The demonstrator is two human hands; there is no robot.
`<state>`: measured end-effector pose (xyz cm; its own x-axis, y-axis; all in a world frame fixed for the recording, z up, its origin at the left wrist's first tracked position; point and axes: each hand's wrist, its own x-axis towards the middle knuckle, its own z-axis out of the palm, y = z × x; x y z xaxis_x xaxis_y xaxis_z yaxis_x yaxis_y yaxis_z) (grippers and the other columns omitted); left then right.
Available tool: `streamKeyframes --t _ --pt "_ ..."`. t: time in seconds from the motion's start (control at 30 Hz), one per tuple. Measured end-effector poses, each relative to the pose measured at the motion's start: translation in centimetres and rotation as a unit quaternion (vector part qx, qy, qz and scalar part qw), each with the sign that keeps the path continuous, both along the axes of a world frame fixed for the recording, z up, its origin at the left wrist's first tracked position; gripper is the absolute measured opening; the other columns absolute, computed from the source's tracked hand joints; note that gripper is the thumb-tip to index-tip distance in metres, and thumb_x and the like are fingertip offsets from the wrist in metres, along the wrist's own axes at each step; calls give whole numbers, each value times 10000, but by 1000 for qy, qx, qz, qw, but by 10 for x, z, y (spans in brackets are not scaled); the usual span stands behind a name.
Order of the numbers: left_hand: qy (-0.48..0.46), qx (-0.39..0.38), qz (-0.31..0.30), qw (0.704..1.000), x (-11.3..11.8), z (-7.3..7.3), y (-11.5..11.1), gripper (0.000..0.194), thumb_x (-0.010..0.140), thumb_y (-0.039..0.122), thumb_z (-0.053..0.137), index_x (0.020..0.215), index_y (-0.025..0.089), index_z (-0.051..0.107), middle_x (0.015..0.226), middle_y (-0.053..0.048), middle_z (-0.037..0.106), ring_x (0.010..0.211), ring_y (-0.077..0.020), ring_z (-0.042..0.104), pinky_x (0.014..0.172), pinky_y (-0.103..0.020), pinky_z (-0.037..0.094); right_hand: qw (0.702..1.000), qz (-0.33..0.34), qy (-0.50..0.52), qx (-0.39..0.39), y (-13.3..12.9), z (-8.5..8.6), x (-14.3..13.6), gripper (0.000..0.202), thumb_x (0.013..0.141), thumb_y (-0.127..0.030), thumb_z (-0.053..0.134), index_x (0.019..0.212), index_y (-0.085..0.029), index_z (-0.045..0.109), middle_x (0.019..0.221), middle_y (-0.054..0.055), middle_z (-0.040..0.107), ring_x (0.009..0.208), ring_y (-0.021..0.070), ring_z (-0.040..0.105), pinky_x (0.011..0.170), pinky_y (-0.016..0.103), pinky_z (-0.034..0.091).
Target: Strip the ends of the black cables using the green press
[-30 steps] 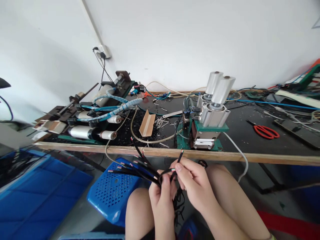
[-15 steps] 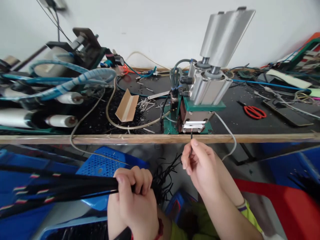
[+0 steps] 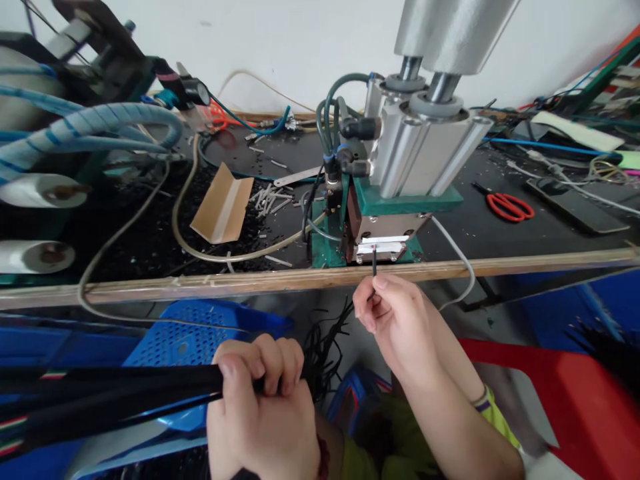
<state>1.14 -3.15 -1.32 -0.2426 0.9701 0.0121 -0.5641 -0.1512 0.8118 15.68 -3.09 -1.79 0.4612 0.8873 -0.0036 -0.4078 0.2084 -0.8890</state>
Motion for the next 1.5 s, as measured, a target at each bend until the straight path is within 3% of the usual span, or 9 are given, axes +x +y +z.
streamKeyframes --t 0.1,0.2,0.37,0.5,0.83,1.1,1.2,1.37,1.5 --pt "1 4 6 1000 3 4 0 459 1136 391 654 747 217 485 586 64 251 493 -120 213 488 -281 288 999 -24 -19 -12 -1 -3 2 360 902 -389 705 593 -211 757 523 7 653 384 71 403 400 238 230" --pt "11 4 12 1000 5 9 2 493 1115 421 699 731 215 470 567 67 233 477 -112 190 470 -286 256 998 -46 -32 -12 -1 -3 4 379 913 -374 703 574 -219 768 523 22 674 383 84 430 379 233 199" --pt "-1 7 0 1000 3 12 5 547 1031 484 830 724 210 469 539 76 250 451 -98 185 443 -306 220 999 -47 -13 13 4 1 7 396 908 -343 704 532 -227 742 484 2 638 372 74 425 392 239 234" --pt "-15 14 6 1000 0 13 4 528 1055 468 821 747 205 482 550 81 273 462 -89 175 444 -314 200 999 -31 20 33 9 7 7 410 905 -357 699 515 -231 725 445 -16 605 329 52 370 398 258 255" --pt "-18 -2 -31 999 -4 11 4 557 1014 502 867 734 211 483 553 83 298 451 -84 203 449 -324 207 998 -41 38 33 18 16 5 448 920 -371 786 500 -242 702 425 -35 560 329 80 457 362 261 283" --pt "-6 -22 -24 999 4 13 8 556 1027 502 846 731 215 472 551 81 288 436 -86 203 443 -325 208 998 -32 36 48 22 15 6 519 933 -383 780 447 -246 661 378 -32 495 323 107 498 344 259 284" --pt "-5 -21 -25 999 5 12 8 576 1001 509 870 717 214 466 540 82 287 424 -82 201 430 -324 202 998 -22 40 51 21 16 7 525 922 -394 787 436 -247 655 372 -26 503 315 108 491 343 257 298" --pt "-9 -28 -23 999 6 13 7 522 1107 485 734 747 216 469 569 76 263 448 -89 190 454 -330 213 999 18 39 29 19 21 10 553 912 -479 807 443 -244 634 398 -28 545 301 92 448 334 240 326" --pt "-10 -27 -29 999 8 13 7 541 1075 496 777 735 217 462 560 76 259 440 -87 188 452 -335 203 996 33 69 39 19 21 12 500 894 -403 812 449 -236 655 426 -20 586 305 85 462 330 233 316"
